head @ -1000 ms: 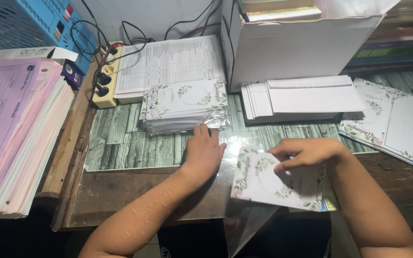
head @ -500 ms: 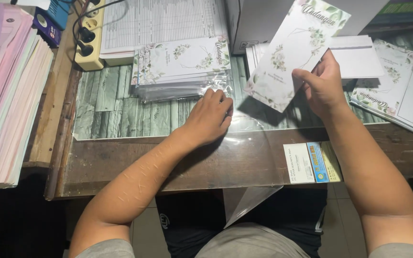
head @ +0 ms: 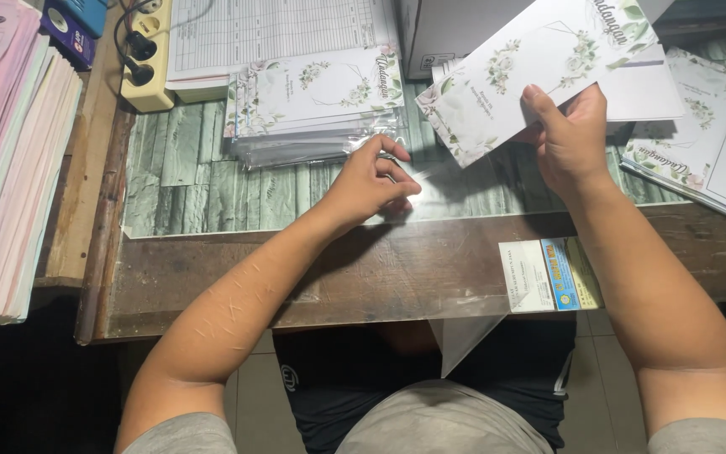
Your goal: The person places printed invitations into plastic sleeves and then into paper envelopes by hand at a wooden desk.
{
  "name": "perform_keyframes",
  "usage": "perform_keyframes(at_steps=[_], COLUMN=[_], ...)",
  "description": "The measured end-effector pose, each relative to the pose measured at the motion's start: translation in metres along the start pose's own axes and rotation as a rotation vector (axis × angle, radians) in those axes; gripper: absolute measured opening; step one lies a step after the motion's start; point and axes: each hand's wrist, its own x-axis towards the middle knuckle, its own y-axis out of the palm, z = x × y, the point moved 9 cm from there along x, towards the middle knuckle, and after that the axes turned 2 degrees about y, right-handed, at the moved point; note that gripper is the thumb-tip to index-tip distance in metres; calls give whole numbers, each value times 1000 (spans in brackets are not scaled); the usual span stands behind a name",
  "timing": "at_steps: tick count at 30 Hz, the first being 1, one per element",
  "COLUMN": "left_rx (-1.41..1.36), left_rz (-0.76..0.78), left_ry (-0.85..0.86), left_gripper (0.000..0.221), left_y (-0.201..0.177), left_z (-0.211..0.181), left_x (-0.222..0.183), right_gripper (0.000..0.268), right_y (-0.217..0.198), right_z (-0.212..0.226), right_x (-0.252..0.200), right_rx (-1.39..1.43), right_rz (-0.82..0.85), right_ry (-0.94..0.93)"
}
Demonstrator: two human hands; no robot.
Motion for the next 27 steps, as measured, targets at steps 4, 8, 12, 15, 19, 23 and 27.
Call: perform_keyframes(at_steps=[4, 8, 12, 15, 19, 23, 27], left_rx=[30, -139, -158, 117, 102, 168, 192], left_rz=[38, 63, 109, 228, 218, 150, 213], left_ry=[38, -101, -131, -43, -28, -14, 82], left_gripper=[32, 26, 46, 67, 54, 51, 43], left_y=[1, 2, 6, 12, 12, 4, 7], left_z=[7, 22, 16, 14, 14, 15, 13], left_x=[8, 14, 6, 0, 3, 9, 11], right_gripper=[41, 41, 37, 39, 39, 44, 46], right_y=[4, 4, 0, 4, 2, 8, 22], right_z=[-2, -2, -13, -3, 3, 3, -2], right_x=[-2, -2, -2, -3, -2, -7, -15], right_rx=[-2, -21, -75, -45, -16, 14, 4], right_rz=[10, 15, -14, 24, 80, 152, 208], right_ry=[2, 0, 77, -7, -107, -139, -52])
